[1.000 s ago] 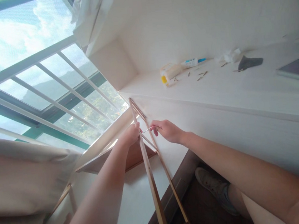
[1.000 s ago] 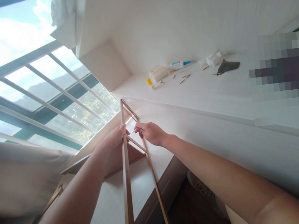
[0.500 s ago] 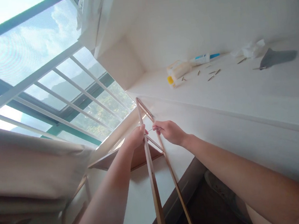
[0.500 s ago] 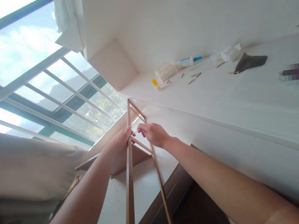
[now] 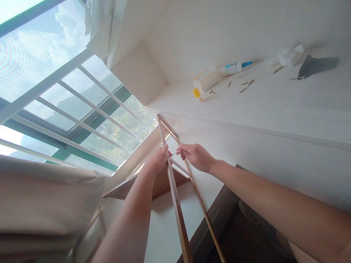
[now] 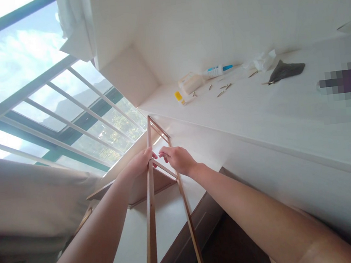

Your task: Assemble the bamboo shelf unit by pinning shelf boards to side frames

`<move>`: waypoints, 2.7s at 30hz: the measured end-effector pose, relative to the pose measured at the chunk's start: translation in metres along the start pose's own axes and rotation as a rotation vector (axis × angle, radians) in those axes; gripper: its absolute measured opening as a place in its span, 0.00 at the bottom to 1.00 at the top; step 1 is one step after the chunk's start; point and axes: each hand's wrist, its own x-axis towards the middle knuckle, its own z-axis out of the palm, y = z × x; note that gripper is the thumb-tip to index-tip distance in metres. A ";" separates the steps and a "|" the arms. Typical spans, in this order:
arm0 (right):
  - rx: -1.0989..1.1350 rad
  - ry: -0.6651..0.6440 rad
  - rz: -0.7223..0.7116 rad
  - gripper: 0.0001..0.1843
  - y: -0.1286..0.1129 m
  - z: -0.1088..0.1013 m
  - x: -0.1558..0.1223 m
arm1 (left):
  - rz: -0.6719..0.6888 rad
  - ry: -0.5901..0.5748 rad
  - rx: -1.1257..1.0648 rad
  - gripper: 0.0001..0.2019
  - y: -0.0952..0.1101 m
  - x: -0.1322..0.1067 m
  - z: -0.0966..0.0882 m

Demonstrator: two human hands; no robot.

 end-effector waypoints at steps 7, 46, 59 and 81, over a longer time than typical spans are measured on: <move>0.029 0.028 0.000 0.10 0.000 0.001 0.001 | -0.008 -0.004 0.018 0.27 0.002 -0.001 -0.002; 0.305 -0.082 0.153 0.14 0.003 0.000 0.005 | -0.084 -0.002 -0.069 0.28 0.001 0.000 0.001; 0.487 -0.086 0.280 0.15 -0.002 0.005 0.007 | -0.089 0.022 -0.051 0.26 0.009 -0.002 -0.001; 0.178 0.026 0.003 0.12 0.001 0.000 0.002 | -0.053 0.008 -0.012 0.27 0.007 -0.001 -0.003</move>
